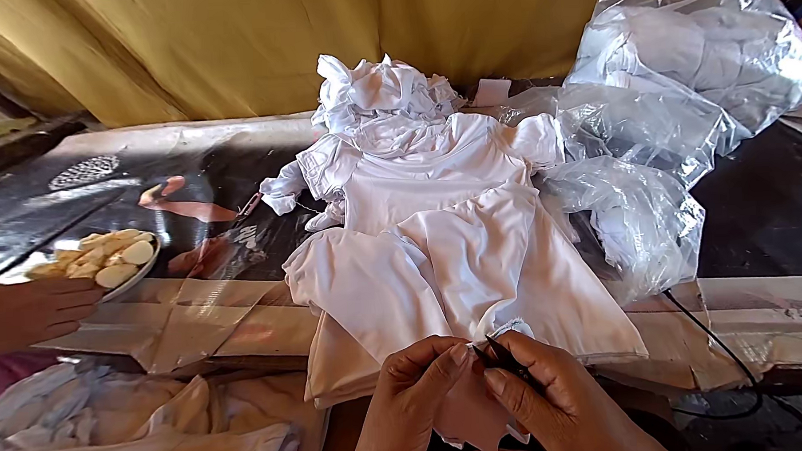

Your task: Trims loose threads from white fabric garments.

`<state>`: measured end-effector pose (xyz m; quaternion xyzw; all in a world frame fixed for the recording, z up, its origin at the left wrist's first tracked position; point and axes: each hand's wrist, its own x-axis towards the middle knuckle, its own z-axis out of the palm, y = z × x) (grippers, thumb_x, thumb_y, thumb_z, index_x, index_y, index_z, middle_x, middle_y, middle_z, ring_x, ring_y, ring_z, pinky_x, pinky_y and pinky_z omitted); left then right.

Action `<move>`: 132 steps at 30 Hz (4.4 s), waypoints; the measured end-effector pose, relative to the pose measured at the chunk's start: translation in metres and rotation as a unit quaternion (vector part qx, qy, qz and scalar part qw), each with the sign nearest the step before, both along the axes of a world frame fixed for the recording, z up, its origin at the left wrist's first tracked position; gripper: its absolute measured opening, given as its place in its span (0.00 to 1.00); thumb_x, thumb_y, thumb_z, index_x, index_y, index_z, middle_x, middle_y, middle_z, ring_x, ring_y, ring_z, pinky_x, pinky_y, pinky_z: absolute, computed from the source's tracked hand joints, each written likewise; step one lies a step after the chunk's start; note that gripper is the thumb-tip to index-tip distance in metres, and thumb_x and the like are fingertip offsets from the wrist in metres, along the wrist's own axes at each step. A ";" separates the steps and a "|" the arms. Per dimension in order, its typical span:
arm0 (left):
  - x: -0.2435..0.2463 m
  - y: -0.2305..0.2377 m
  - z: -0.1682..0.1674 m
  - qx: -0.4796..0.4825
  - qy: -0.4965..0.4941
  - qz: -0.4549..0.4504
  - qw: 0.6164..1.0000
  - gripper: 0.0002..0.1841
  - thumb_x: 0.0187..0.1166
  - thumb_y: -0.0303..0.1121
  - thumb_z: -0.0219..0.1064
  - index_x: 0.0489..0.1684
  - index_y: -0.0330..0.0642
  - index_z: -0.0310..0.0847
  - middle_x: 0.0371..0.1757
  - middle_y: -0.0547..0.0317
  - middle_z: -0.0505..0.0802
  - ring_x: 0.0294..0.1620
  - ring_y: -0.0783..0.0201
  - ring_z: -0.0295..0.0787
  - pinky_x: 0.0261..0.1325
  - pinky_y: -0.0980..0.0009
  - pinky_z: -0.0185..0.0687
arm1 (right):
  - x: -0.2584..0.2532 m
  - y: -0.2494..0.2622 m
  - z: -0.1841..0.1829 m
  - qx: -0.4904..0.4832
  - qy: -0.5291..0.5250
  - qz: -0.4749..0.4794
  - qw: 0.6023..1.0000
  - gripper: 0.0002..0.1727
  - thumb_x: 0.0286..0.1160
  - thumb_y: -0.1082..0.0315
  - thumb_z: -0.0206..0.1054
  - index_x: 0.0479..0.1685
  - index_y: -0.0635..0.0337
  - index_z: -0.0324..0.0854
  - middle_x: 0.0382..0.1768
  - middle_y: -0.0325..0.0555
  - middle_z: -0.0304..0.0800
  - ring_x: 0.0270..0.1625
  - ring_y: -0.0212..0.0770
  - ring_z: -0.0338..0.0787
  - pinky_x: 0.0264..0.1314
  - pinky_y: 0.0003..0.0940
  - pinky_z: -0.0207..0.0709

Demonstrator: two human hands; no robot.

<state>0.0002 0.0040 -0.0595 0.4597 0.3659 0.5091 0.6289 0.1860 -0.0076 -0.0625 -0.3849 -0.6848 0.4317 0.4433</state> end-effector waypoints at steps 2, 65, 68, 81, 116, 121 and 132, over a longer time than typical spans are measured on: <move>0.001 -0.001 0.002 -0.011 -0.014 0.003 1.000 0.11 0.80 0.26 0.64 0.37 0.43 0.95 0.34 0.65 0.96 0.37 0.77 0.91 0.46 0.78 0.87 | 0.000 0.000 -0.003 0.020 0.007 0.002 1.000 0.12 0.86 0.64 0.60 0.46 0.64 0.82 0.32 0.38 0.83 0.27 0.18 0.78 0.28 0.11 0.72; -0.008 0.010 -0.014 0.067 0.090 -0.024 0.993 0.08 0.80 0.28 0.65 0.39 0.42 0.93 0.35 0.69 0.93 0.34 0.81 0.87 0.40 0.84 0.84 | 0.012 0.023 -0.018 -0.102 0.078 -0.009 0.992 0.06 0.81 0.61 0.64 0.36 0.49 0.83 0.32 0.26 0.77 0.22 0.13 0.71 0.20 0.09 0.65; -0.006 0.008 -0.013 0.019 0.029 -0.020 0.999 0.09 0.79 0.26 0.65 0.36 0.43 0.94 0.33 0.68 0.94 0.35 0.80 0.89 0.42 0.82 0.85 | 0.011 0.024 -0.017 -0.110 0.083 -0.005 0.991 0.06 0.81 0.62 0.64 0.36 0.49 0.82 0.31 0.25 0.76 0.22 0.13 0.69 0.21 0.09 0.63; 0.006 0.003 -0.008 -0.011 0.045 0.019 0.999 0.06 0.77 0.27 0.69 0.37 0.39 0.93 0.33 0.63 0.95 0.34 0.75 0.91 0.40 0.78 0.89 | 0.010 -0.011 0.017 -0.010 -0.124 -0.024 0.992 0.15 0.91 0.62 0.51 0.51 0.62 0.81 0.31 0.40 0.84 0.26 0.26 0.80 0.27 0.20 0.74; 0.010 -0.001 -0.002 -0.065 -0.039 0.015 0.997 0.08 0.75 0.25 0.68 0.31 0.40 0.94 0.29 0.61 0.95 0.32 0.74 0.91 0.43 0.77 0.88 | 0.012 -0.005 -0.002 0.055 -0.111 -0.045 0.991 0.16 0.86 0.64 0.53 0.47 0.61 0.86 0.32 0.37 0.86 0.28 0.20 0.79 0.30 0.13 0.72; 0.006 -0.001 -0.003 -0.049 -0.031 0.012 0.998 0.07 0.75 0.27 0.70 0.32 0.41 0.95 0.29 0.61 0.94 0.31 0.75 0.90 0.41 0.78 0.88 | 0.015 -0.006 0.000 0.047 -0.111 -0.022 0.992 0.16 0.86 0.64 0.52 0.49 0.62 0.86 0.34 0.39 0.88 0.29 0.21 0.80 0.31 0.14 0.73; 0.006 0.000 -0.002 -0.030 -0.016 0.012 0.999 0.07 0.76 0.27 0.70 0.32 0.40 0.95 0.30 0.62 0.94 0.33 0.75 0.90 0.42 0.78 0.88 | 0.011 -0.005 0.002 0.045 -0.114 -0.050 0.991 0.16 0.86 0.64 0.53 0.45 0.60 0.86 0.32 0.37 0.86 0.27 0.19 0.78 0.28 0.12 0.71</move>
